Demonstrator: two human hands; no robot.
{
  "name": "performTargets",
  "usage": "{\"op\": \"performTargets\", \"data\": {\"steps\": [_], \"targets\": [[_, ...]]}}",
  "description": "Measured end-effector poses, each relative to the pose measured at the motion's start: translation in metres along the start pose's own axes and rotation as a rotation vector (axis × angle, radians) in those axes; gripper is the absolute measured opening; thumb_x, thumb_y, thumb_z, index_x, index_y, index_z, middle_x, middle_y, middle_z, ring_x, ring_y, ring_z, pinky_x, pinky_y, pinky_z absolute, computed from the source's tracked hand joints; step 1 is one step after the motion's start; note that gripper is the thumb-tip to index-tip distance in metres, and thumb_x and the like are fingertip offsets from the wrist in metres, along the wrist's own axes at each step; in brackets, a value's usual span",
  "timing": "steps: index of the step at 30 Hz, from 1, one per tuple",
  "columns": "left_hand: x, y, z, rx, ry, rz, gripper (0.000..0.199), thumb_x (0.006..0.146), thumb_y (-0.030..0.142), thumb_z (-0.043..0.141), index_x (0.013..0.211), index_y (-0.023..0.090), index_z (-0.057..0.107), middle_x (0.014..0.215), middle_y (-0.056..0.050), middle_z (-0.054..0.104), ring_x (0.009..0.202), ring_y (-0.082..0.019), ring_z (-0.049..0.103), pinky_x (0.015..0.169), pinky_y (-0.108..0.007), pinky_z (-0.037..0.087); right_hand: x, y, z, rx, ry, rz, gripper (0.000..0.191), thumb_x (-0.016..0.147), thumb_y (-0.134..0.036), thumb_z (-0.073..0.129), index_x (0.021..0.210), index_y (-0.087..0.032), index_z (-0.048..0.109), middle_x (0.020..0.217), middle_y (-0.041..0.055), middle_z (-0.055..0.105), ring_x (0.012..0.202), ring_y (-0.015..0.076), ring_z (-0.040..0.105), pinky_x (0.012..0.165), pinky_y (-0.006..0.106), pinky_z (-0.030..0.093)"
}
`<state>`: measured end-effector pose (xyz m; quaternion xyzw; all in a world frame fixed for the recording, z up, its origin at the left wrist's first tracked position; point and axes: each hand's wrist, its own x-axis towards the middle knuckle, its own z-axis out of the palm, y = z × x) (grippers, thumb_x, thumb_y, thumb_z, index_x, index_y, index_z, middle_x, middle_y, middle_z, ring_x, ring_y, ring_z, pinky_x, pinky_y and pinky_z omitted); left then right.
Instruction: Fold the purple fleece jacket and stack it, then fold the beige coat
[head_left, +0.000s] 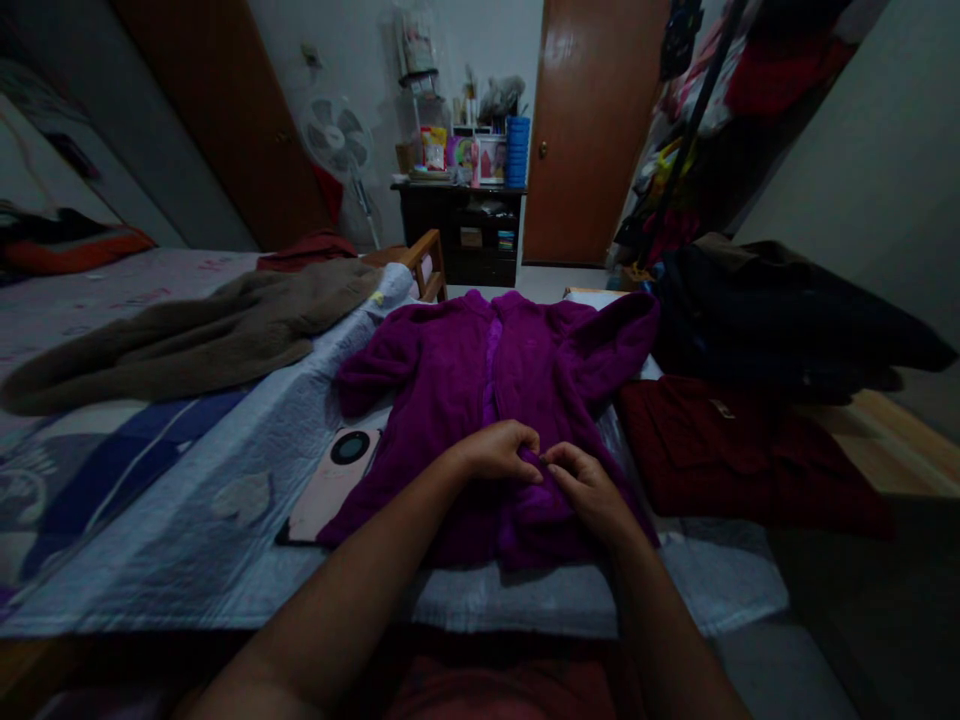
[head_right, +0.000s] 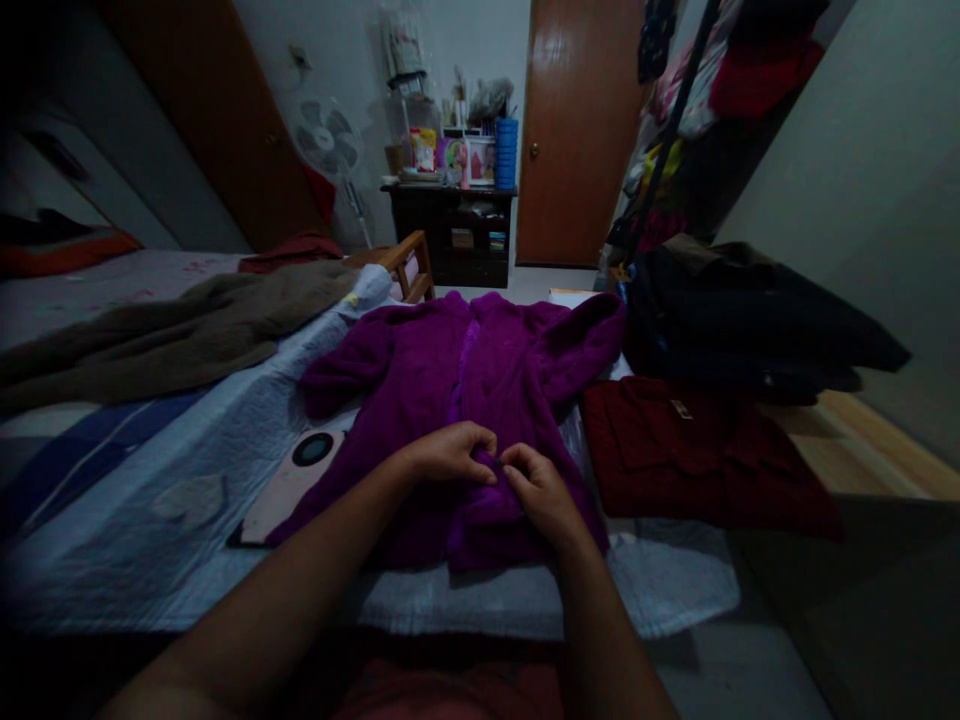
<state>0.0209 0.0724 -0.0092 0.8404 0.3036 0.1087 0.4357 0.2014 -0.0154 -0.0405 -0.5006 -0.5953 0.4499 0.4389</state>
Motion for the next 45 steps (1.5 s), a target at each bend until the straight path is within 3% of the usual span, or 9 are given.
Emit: {"op": "performTargets", "data": {"steps": [7, 18, 29, 45], "targets": [[0.002, -0.009, -0.003, -0.088, -0.089, 0.016, 0.027, 0.060, 0.029, 0.079, 0.082, 0.016, 0.071, 0.066, 0.006, 0.057, 0.064, -0.010, 0.047, 0.059, -0.020, 0.033, 0.000, 0.002, 0.001, -0.021, 0.025, 0.027, 0.018, 0.082, -0.032, 0.057, 0.091, -0.020, 0.068, 0.089, 0.0025, 0.068, 0.085, 0.0189, 0.061, 0.080, 0.031, 0.048], [0.004, -0.023, 0.001, -0.191, -0.153, 0.005, 0.031, 0.059, 0.036, 0.080, 0.081, 0.016, 0.070, 0.065, 0.006, 0.055, 0.063, -0.010, 0.046, 0.058, -0.021, 0.034, -0.003, 0.002, 0.004, -0.083, -0.025, -0.033, 0.013, 0.085, -0.031, 0.056, 0.090, -0.020, 0.062, 0.090, 0.0013, 0.063, 0.088, 0.0175, 0.058, 0.082, 0.029, 0.044], [0.006, -0.027, 0.005, -0.216, -0.179, 0.010, 0.033, 0.057, 0.032, 0.082, 0.083, 0.015, 0.070, 0.067, 0.006, 0.056, 0.066, -0.010, 0.047, 0.063, -0.021, 0.035, 0.000, -0.002, 0.010, 0.052, 0.055, 0.023, 0.016, 0.084, -0.035, 0.057, 0.082, -0.019, 0.060, 0.075, -0.0017, 0.056, 0.071, 0.0137, 0.050, 0.066, 0.024, 0.039], [-0.007, -0.032, 0.005, -0.596, -0.190, -0.097, 0.037, 0.058, 0.036, 0.084, 0.084, 0.014, 0.071, 0.069, 0.004, 0.059, 0.061, -0.008, 0.047, 0.059, -0.020, 0.036, -0.011, 0.001, 0.003, 0.170, -0.039, 0.078, 0.016, 0.081, -0.035, 0.065, 0.082, -0.019, 0.064, 0.071, -0.0026, 0.054, 0.064, 0.0110, 0.044, 0.058, 0.024, 0.033]]}}
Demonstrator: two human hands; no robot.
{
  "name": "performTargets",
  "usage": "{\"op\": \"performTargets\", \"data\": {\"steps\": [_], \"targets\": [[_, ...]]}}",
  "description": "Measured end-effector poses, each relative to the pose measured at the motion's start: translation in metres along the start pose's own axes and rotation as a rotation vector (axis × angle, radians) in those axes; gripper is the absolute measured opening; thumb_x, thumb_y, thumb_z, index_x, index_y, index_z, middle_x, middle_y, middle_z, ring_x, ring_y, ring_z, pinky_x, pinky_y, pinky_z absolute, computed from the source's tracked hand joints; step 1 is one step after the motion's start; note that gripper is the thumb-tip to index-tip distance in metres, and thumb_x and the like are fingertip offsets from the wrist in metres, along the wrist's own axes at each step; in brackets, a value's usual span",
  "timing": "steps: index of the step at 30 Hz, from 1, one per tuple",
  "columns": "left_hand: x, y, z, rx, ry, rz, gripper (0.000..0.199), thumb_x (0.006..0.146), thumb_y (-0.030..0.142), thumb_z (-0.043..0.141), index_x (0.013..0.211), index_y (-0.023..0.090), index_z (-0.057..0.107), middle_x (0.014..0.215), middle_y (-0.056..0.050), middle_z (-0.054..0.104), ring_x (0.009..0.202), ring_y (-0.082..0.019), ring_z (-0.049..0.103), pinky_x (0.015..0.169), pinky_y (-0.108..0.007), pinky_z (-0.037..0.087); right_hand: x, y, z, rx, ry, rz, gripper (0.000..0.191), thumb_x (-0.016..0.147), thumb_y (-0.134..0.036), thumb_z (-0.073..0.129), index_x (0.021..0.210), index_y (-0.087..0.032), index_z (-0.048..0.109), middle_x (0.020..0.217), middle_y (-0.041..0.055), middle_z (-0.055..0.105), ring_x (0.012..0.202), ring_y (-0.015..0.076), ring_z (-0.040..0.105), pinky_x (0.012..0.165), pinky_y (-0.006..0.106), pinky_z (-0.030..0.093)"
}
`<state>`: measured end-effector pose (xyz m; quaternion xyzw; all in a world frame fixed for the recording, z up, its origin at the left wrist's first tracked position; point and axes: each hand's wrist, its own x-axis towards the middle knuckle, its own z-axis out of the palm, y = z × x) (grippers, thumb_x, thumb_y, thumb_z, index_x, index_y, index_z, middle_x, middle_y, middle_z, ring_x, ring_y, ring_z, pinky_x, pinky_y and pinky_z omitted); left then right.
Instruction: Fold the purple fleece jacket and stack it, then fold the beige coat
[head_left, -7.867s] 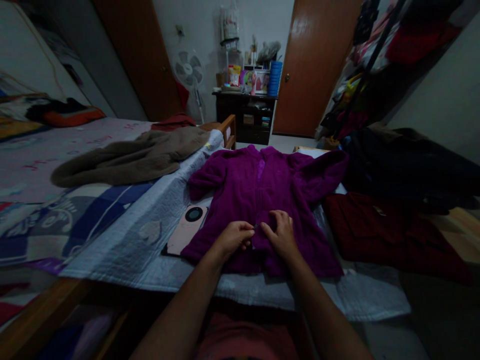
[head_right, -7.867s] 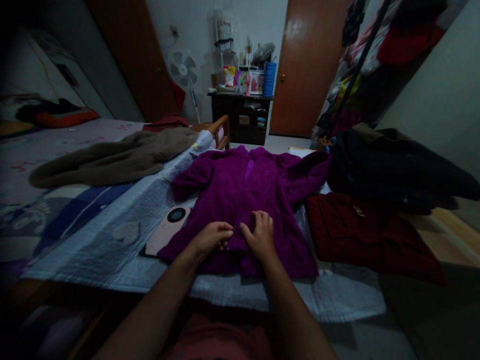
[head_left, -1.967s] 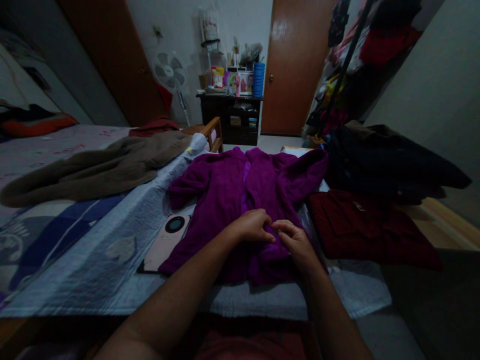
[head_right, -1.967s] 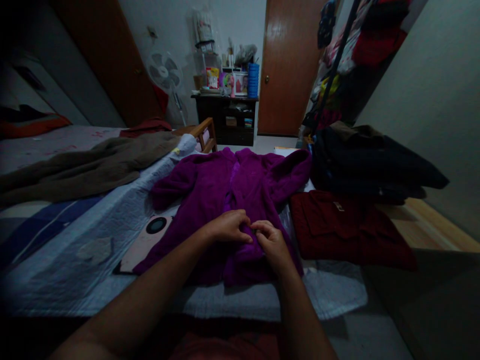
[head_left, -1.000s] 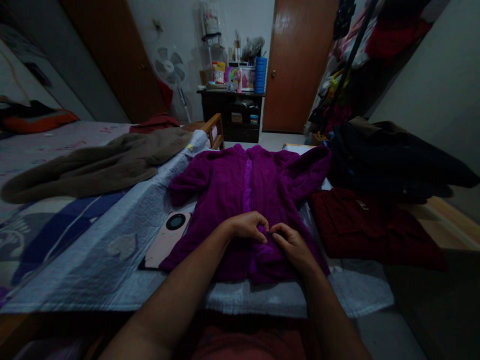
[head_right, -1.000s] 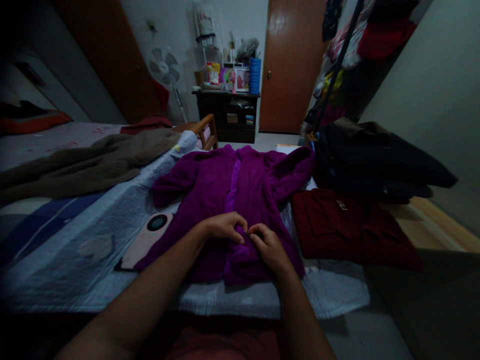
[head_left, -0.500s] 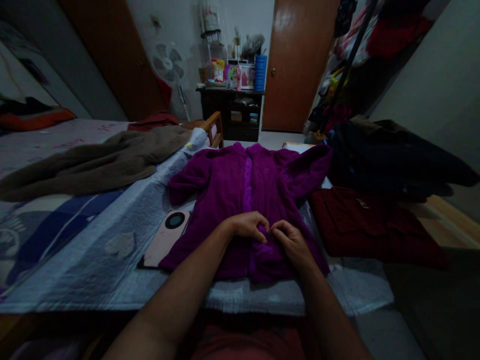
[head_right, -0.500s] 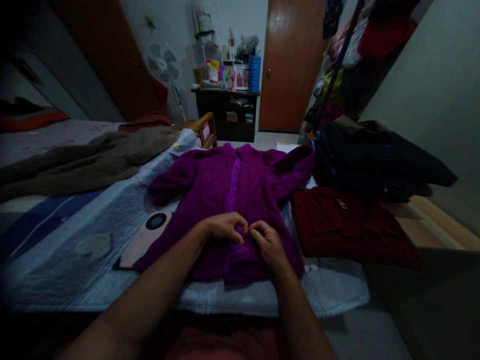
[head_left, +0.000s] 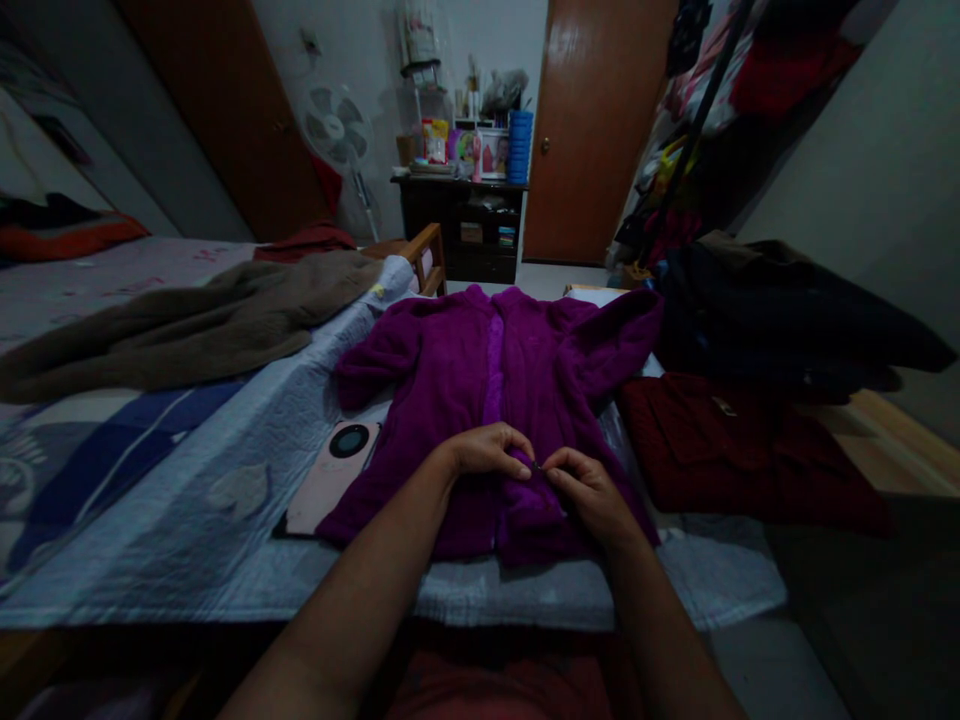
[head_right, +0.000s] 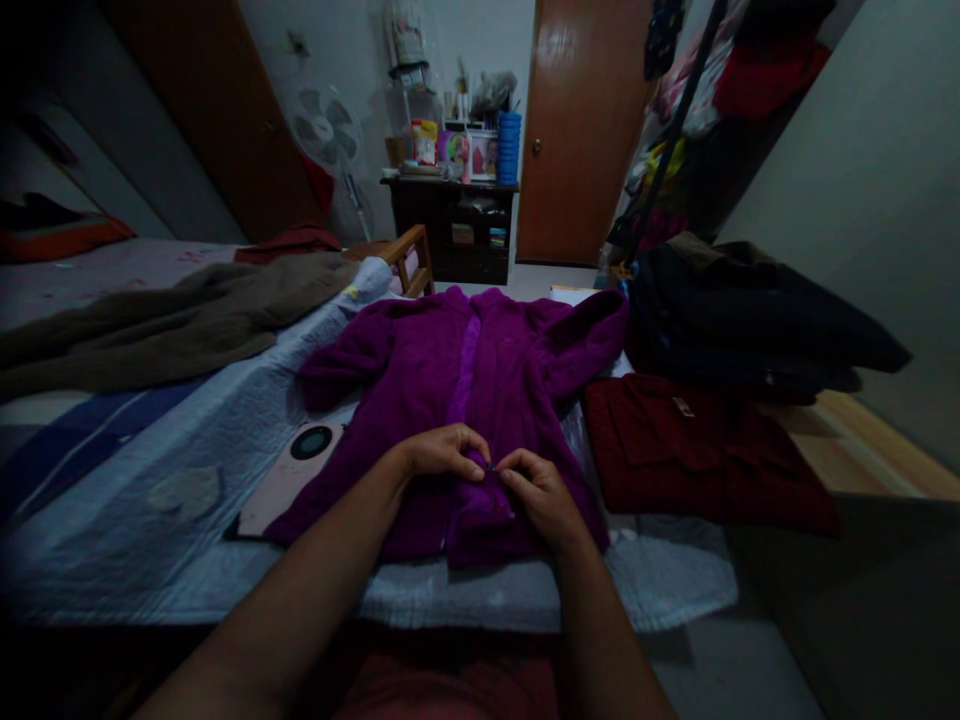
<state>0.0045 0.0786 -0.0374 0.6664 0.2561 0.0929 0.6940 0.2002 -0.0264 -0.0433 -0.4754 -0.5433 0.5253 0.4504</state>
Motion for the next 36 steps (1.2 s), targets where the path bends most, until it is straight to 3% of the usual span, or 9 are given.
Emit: {"op": "performTargets", "data": {"steps": [9, 13, 17, 20, 26, 31, 36], "targets": [[-0.001, 0.001, 0.001, -0.030, -0.048, 0.037, 0.034, 0.062, 0.036, 0.082, 0.084, 0.014, 0.069, 0.069, 0.004, 0.058, 0.061, -0.007, 0.046, 0.058, -0.020, 0.037, 0.000, 0.002, 0.004, 0.111, 0.033, 0.055, 0.020, 0.080, -0.038, 0.065, 0.081, -0.020, 0.059, 0.065, -0.0044, 0.051, 0.056, 0.0093, 0.041, 0.053, 0.023, 0.030], [-0.001, -0.001, 0.003, -0.008, 0.010, 0.057, 0.034, 0.062, 0.037, 0.081, 0.083, 0.014, 0.066, 0.072, 0.004, 0.058, 0.064, -0.008, 0.047, 0.060, -0.020, 0.037, 0.003, 0.001, 0.004, 0.047, 0.039, 0.044, 0.018, 0.081, -0.038, 0.063, 0.084, -0.020, 0.059, 0.069, -0.0037, 0.052, 0.060, 0.0098, 0.043, 0.055, 0.023, 0.032], [0.001, -0.005, 0.005, 0.073, 0.063, 0.077, 0.034, 0.063, 0.035, 0.079, 0.083, 0.014, 0.062, 0.069, 0.006, 0.052, 0.062, -0.008, 0.042, 0.059, -0.020, 0.034, 0.007, -0.004, 0.008, 0.014, 0.007, 0.007, 0.022, 0.080, -0.037, 0.064, 0.094, -0.021, 0.060, 0.084, -0.0011, 0.057, 0.074, 0.0125, 0.050, 0.066, 0.024, 0.039], [0.003, -0.006, 0.006, 0.115, 0.078, 0.088, 0.034, 0.063, 0.034, 0.078, 0.083, 0.014, 0.059, 0.068, 0.007, 0.048, 0.062, -0.008, 0.039, 0.058, -0.021, 0.032, 0.011, -0.007, 0.011, 0.019, 0.004, 0.026, 0.024, 0.078, -0.038, 0.065, 0.093, -0.021, 0.059, 0.085, -0.0007, 0.058, 0.078, 0.0144, 0.053, 0.071, 0.026, 0.042], [0.002, -0.004, 0.008, 0.154, 0.147, 0.159, 0.043, 0.060, 0.031, 0.079, 0.083, 0.018, 0.046, 0.075, 0.007, 0.040, 0.067, -0.008, 0.034, 0.057, -0.020, 0.029, 0.020, -0.009, 0.011, 0.048, 0.011, 0.096, 0.026, 0.072, -0.035, 0.070, 0.090, -0.021, 0.058, 0.082, -0.0017, 0.059, 0.072, 0.0126, 0.053, 0.065, 0.024, 0.041], [0.002, -0.006, 0.006, 0.194, 0.172, 0.166, 0.046, 0.059, 0.032, 0.080, 0.087, 0.019, 0.046, 0.080, 0.005, 0.040, 0.071, -0.009, 0.035, 0.060, -0.019, 0.030, 0.024, -0.014, 0.010, 0.021, -0.031, 0.128, 0.019, 0.072, -0.034, 0.069, 0.082, -0.019, 0.062, 0.074, -0.0028, 0.058, 0.064, 0.0106, 0.048, 0.061, 0.023, 0.037], [0.001, -0.007, 0.006, 0.165, 0.173, 0.163, 0.047, 0.060, 0.030, 0.079, 0.090, 0.019, 0.046, 0.081, 0.005, 0.040, 0.071, -0.009, 0.035, 0.059, -0.019, 0.031, 0.026, -0.022, 0.010, -0.023, -0.074, 0.087, 0.018, 0.074, -0.034, 0.067, 0.081, -0.019, 0.063, 0.077, -0.0014, 0.060, 0.069, 0.0124, 0.050, 0.063, 0.024, 0.037]]}}
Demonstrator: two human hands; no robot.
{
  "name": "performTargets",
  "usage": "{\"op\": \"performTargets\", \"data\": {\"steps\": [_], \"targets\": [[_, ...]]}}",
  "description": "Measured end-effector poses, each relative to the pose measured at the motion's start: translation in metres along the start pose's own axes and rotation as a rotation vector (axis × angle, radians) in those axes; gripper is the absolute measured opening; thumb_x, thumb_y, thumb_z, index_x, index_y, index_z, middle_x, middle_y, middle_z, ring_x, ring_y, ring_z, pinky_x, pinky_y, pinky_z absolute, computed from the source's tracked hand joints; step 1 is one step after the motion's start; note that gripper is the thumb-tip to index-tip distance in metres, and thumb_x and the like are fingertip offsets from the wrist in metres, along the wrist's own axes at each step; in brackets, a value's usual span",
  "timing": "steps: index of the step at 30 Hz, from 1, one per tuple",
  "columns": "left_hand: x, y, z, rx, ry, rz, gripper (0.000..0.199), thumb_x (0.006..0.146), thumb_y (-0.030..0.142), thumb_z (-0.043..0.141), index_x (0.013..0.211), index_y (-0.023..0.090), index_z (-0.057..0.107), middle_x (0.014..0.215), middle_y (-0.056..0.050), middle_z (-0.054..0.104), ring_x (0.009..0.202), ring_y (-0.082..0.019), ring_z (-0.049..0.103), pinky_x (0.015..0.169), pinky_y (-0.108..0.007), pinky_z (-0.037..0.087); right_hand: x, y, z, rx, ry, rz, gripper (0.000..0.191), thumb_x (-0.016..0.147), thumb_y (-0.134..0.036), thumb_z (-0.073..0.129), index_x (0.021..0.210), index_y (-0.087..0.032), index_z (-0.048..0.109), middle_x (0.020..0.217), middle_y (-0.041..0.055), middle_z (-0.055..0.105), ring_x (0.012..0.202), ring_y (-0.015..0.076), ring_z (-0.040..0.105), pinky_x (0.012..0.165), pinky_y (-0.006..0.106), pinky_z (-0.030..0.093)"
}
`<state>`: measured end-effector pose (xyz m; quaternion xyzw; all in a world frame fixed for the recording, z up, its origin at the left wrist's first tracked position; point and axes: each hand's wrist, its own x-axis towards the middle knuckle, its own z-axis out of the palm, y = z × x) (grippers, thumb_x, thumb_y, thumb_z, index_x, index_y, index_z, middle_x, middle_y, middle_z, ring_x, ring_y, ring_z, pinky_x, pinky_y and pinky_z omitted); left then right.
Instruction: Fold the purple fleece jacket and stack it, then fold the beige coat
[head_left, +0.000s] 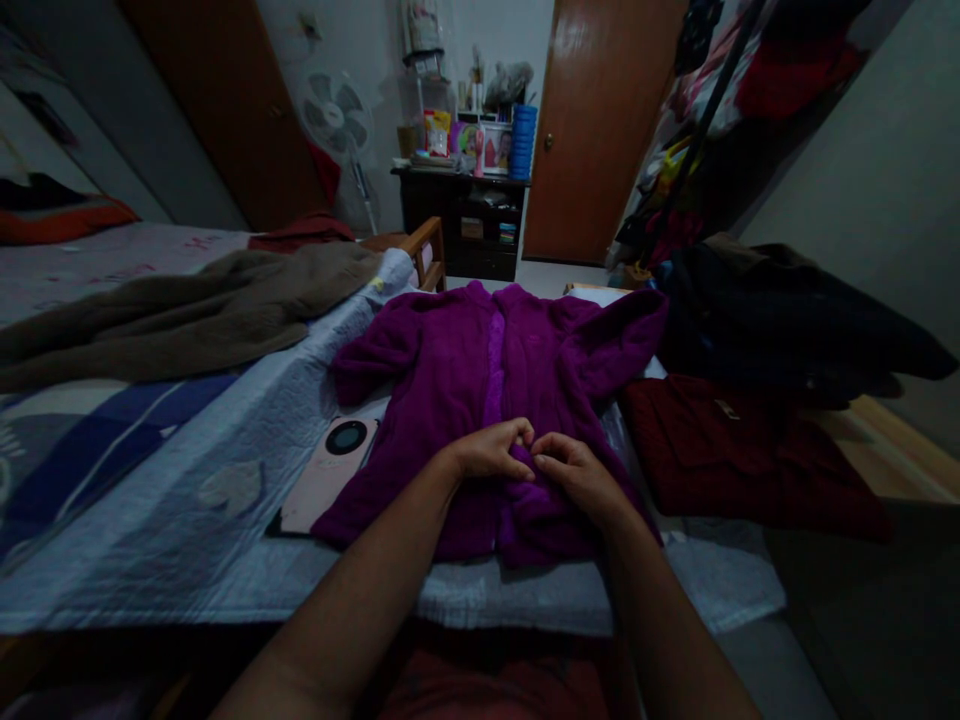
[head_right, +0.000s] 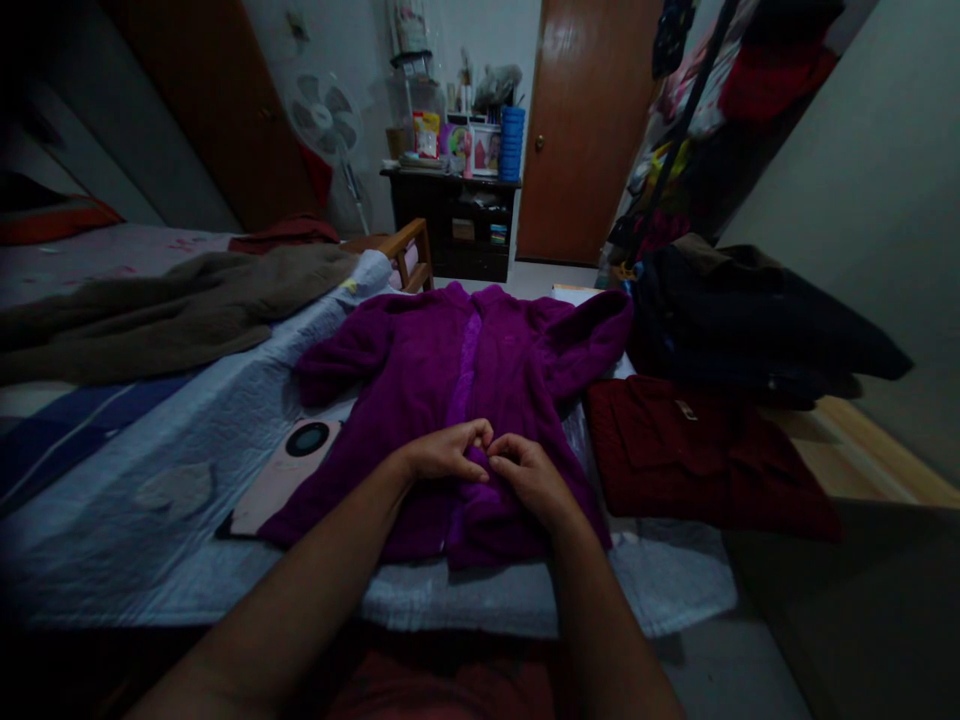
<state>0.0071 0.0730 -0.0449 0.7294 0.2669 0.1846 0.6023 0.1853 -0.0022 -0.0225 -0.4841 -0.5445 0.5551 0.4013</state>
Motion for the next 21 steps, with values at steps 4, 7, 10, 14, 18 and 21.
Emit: {"op": "performTargets", "data": {"steps": [4, 7, 10, 14, 18, 21], "targets": [[-0.001, 0.003, 0.001, 0.002, 0.010, -0.019, 0.045, 0.060, 0.027, 0.079, 0.090, 0.018, 0.046, 0.081, 0.006, 0.042, 0.071, -0.009, 0.036, 0.059, -0.019, 0.032, 0.001, 0.002, 0.000, -0.007, 0.010, -0.030, 0.015, 0.076, -0.033, 0.067, 0.081, -0.019, 0.062, 0.080, -0.0015, 0.061, 0.073, 0.0135, 0.053, 0.067, 0.025, 0.040], [-0.001, 0.004, 0.001, -0.014, 0.005, -0.021, 0.044, 0.060, 0.025, 0.079, 0.091, 0.018, 0.049, 0.082, 0.005, 0.044, 0.073, -0.009, 0.039, 0.061, -0.019, 0.034, 0.004, 0.009, 0.001, -0.013, 0.041, -0.055, 0.015, 0.077, -0.031, 0.066, 0.085, -0.019, 0.065, 0.085, -0.0004, 0.064, 0.080, 0.0152, 0.056, 0.075, 0.026, 0.042], [0.000, 0.004, 0.001, -0.007, 0.014, -0.012, 0.043, 0.060, 0.023, 0.078, 0.094, 0.018, 0.051, 0.085, 0.005, 0.047, 0.078, -0.010, 0.042, 0.065, -0.019, 0.036, 0.007, 0.017, 0.002, -0.019, 0.082, -0.079, 0.017, 0.078, -0.032, 0.066, 0.089, -0.019, 0.067, 0.091, 0.0009, 0.067, 0.087, 0.0167, 0.058, 0.082, 0.029, 0.042], [-0.001, 0.002, 0.003, -0.023, 0.022, -0.028, 0.047, 0.061, 0.023, 0.079, 0.098, 0.017, 0.050, 0.085, 0.004, 0.048, 0.075, -0.009, 0.043, 0.063, -0.019, 0.036, 0.008, 0.022, 0.001, 0.025, 0.106, -0.065, 0.017, 0.076, -0.034, 0.068, 0.085, -0.020, 0.069, 0.088, 0.0007, 0.067, 0.085, 0.0167, 0.059, 0.081, 0.029, 0.043], [-0.002, 0.003, 0.004, -0.114, 0.081, 0.011, 0.060, 0.060, 0.024, 0.082, 0.109, 0.018, 0.048, 0.089, 0.003, 0.050, 0.079, -0.011, 0.047, 0.065, -0.020, 0.038, 0.007, 0.018, -0.001, 0.074, 0.101, -0.021, 0.020, 0.073, -0.037, 0.071, 0.084, -0.020, 0.069, 0.086, 0.0004, 0.067, 0.081, 0.0158, 0.058, 0.075, 0.027, 0.043], [-0.004, 0.007, 0.002, -0.223, 0.148, 0.074, 0.059, 0.064, 0.027, 0.080, 0.113, 0.019, 0.048, 0.100, -0.002, 0.053, 0.089, -0.013, 0.051, 0.073, -0.023, 0.040, 0.006, 0.013, -0.002, 0.150, 0.118, 0.016, 0.025, 0.069, -0.040, 0.075, 0.082, -0.019, 0.068, 0.079, -0.0006, 0.064, 0.072, 0.0136, 0.055, 0.067, 0.025, 0.042]]}}
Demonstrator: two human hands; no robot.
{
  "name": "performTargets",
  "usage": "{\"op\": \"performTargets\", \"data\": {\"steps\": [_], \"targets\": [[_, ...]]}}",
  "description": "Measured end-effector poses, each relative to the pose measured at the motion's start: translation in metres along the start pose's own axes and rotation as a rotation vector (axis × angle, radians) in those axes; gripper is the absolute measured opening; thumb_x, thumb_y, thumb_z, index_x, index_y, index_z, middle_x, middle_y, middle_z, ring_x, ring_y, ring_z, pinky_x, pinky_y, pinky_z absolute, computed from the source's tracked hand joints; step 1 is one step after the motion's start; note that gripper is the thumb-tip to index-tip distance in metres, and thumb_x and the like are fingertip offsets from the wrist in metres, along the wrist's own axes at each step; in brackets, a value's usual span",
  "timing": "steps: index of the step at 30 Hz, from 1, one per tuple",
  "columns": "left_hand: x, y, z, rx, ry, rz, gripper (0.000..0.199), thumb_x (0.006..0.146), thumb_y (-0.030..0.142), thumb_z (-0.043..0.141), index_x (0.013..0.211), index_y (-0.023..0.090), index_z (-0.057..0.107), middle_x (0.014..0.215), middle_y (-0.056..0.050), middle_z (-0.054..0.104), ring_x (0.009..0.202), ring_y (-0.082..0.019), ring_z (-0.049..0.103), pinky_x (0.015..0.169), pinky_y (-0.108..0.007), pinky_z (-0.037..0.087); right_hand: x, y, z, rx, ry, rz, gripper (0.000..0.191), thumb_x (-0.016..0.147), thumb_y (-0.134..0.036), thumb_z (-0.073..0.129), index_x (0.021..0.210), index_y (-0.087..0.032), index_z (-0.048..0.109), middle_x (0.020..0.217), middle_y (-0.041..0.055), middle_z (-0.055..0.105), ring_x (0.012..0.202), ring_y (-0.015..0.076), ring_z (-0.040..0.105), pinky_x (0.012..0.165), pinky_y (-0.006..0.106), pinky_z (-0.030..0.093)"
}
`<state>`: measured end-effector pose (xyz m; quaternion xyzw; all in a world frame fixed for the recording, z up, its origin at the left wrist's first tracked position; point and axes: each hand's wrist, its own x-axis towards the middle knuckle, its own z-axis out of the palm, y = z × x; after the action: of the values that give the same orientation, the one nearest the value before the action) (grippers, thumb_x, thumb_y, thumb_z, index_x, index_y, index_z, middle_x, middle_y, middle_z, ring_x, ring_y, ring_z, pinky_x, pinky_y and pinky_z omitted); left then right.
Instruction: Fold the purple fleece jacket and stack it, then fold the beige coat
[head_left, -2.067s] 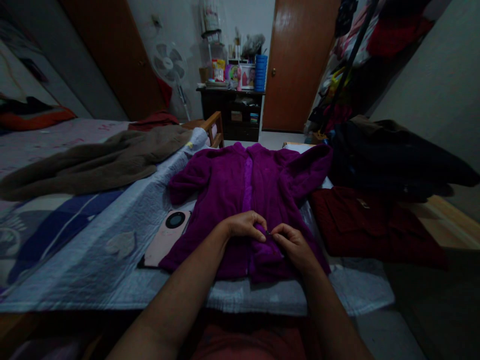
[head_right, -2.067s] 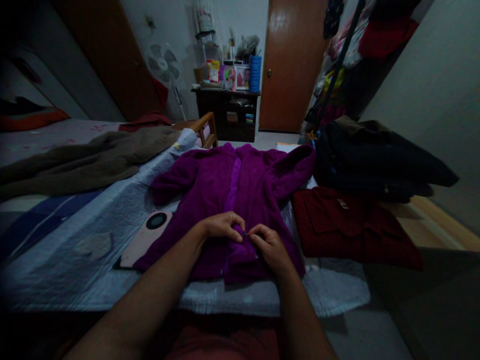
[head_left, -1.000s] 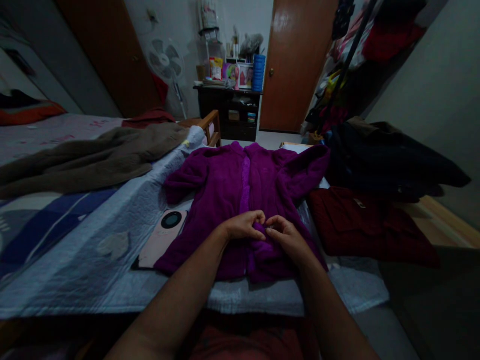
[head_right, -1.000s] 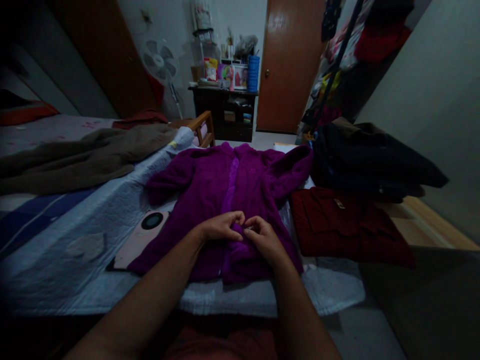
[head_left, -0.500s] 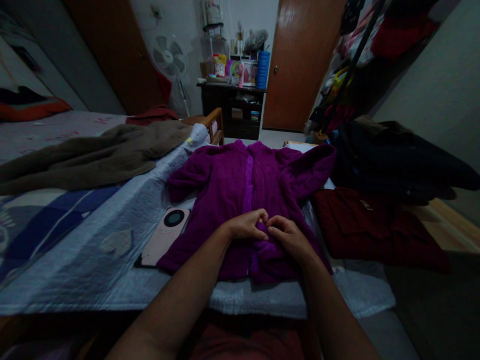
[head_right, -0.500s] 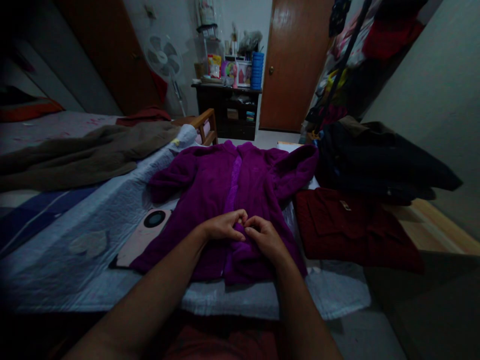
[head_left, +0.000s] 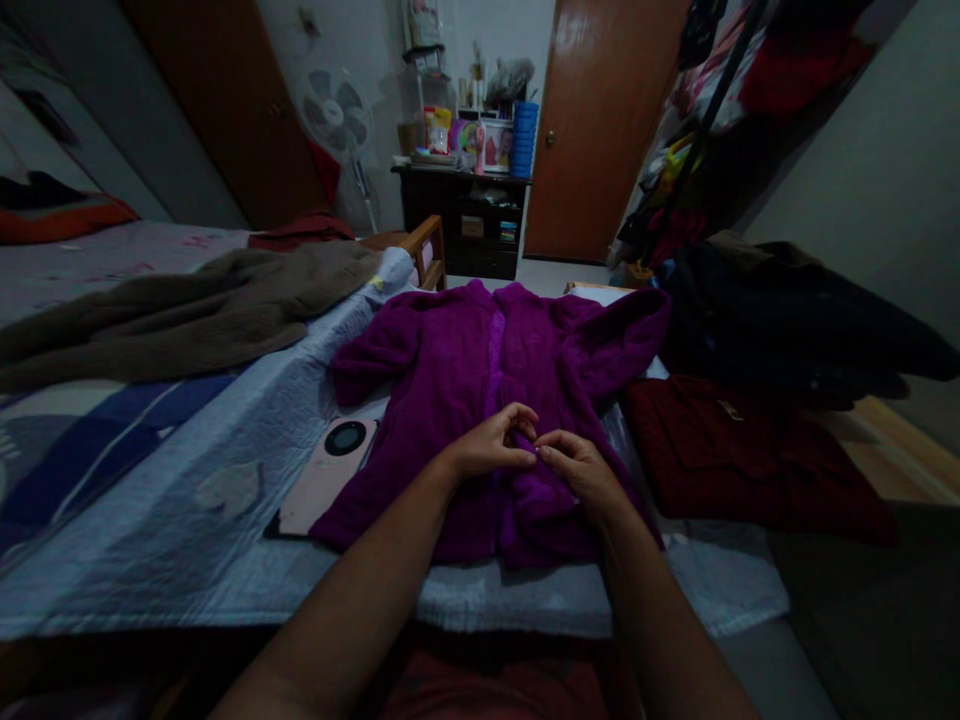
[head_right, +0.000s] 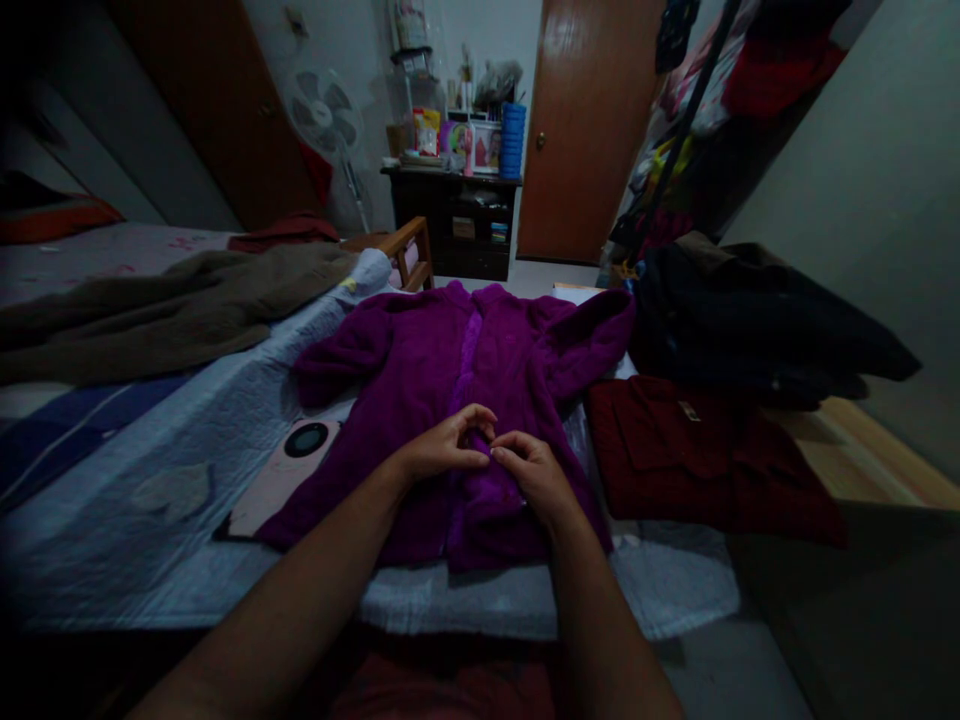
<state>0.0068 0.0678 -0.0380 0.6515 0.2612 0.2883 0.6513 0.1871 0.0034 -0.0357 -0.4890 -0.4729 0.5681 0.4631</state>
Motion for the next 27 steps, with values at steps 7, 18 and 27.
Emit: {"op": "performTargets", "data": {"steps": [7, 18, 27], "targets": [[0.000, 0.003, 0.001, -0.077, 0.063, 0.031, 0.052, 0.066, 0.029, 0.079, 0.110, 0.020, 0.051, 0.096, 0.000, 0.053, 0.085, -0.011, 0.051, 0.074, -0.023, 0.040, -0.003, -0.010, 0.000, 0.135, 0.033, 0.106, 0.037, 0.057, -0.042, 0.082, 0.078, -0.019, 0.062, 0.065, -0.0042, 0.055, 0.055, 0.0088, 0.042, 0.050, 0.022, 0.032], [0.003, -0.003, -0.003, -0.151, -0.024, -0.046, 0.056, 0.063, 0.029, 0.081, 0.108, 0.019, 0.049, 0.085, 0.003, 0.055, 0.072, -0.009, 0.051, 0.065, -0.021, 0.037, 0.007, -0.013, -0.002, 0.048, -0.033, 0.102, 0.033, 0.059, -0.039, 0.080, 0.074, -0.018, 0.060, 0.058, -0.0063, 0.047, 0.052, 0.0069, 0.034, 0.048, 0.021, 0.024], [0.003, -0.003, -0.003, -0.194, -0.026, -0.074, 0.054, 0.063, 0.027, 0.080, 0.105, 0.019, 0.047, 0.081, 0.004, 0.056, 0.067, -0.008, 0.050, 0.062, -0.021, 0.036, 0.011, -0.016, 0.001, 0.006, -0.044, 0.100, 0.023, 0.062, -0.032, 0.074, 0.067, -0.019, 0.055, 0.054, -0.0077, 0.045, 0.048, 0.0060, 0.034, 0.047, 0.022, 0.021]]}}
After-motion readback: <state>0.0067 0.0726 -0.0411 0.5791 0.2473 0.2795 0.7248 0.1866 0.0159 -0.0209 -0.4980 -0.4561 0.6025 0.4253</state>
